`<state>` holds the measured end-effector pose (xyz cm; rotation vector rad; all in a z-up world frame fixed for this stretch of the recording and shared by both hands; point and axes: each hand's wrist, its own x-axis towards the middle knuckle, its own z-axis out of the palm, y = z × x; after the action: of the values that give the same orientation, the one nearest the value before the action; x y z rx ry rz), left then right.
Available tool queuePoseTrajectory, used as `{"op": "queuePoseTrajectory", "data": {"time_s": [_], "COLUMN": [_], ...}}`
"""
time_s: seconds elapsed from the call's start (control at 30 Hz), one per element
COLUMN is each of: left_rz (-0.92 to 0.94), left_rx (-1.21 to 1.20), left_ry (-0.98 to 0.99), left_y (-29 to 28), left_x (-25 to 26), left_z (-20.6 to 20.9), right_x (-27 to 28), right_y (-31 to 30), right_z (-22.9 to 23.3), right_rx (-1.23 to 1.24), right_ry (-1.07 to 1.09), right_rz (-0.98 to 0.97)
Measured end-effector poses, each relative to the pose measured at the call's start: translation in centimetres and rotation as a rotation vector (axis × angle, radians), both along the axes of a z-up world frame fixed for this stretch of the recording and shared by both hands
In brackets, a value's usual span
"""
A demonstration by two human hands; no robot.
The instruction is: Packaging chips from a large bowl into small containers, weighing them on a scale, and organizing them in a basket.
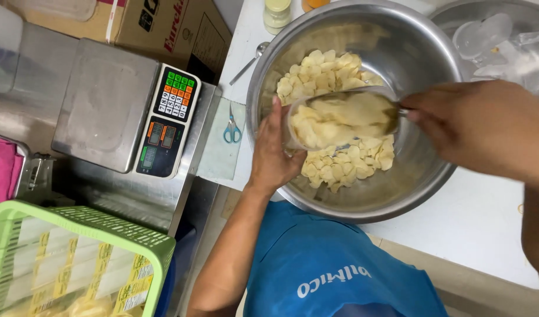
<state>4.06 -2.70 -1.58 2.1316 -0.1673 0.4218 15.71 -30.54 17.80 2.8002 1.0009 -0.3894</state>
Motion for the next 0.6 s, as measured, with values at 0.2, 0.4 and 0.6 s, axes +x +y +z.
{"op": "queuePoseTrajectory", "data": {"time_s": [0.2,0.4,0.6], "left_rz": [0.049,0.006,0.003], "left_rx": [-0.371,-0.336,-0.382], "left_ry": [0.031,0.073,-0.002], "left_y": [-1.3,-2.0,-1.8], "left_x": [0.1,-0.1,0.9], "left_z": [2.1,0.5,1.5], "right_x": [-0.9,-2.7,-2.1], "right_y": [0.2,0.3,-2.7], "right_z": [1.2,1.6,1.7], "right_rx": [-0.012,-0.070,0.512], "right_ry": [-0.386,-0.356,-0.200], "right_rz": [0.155,0.121,0.192]}}
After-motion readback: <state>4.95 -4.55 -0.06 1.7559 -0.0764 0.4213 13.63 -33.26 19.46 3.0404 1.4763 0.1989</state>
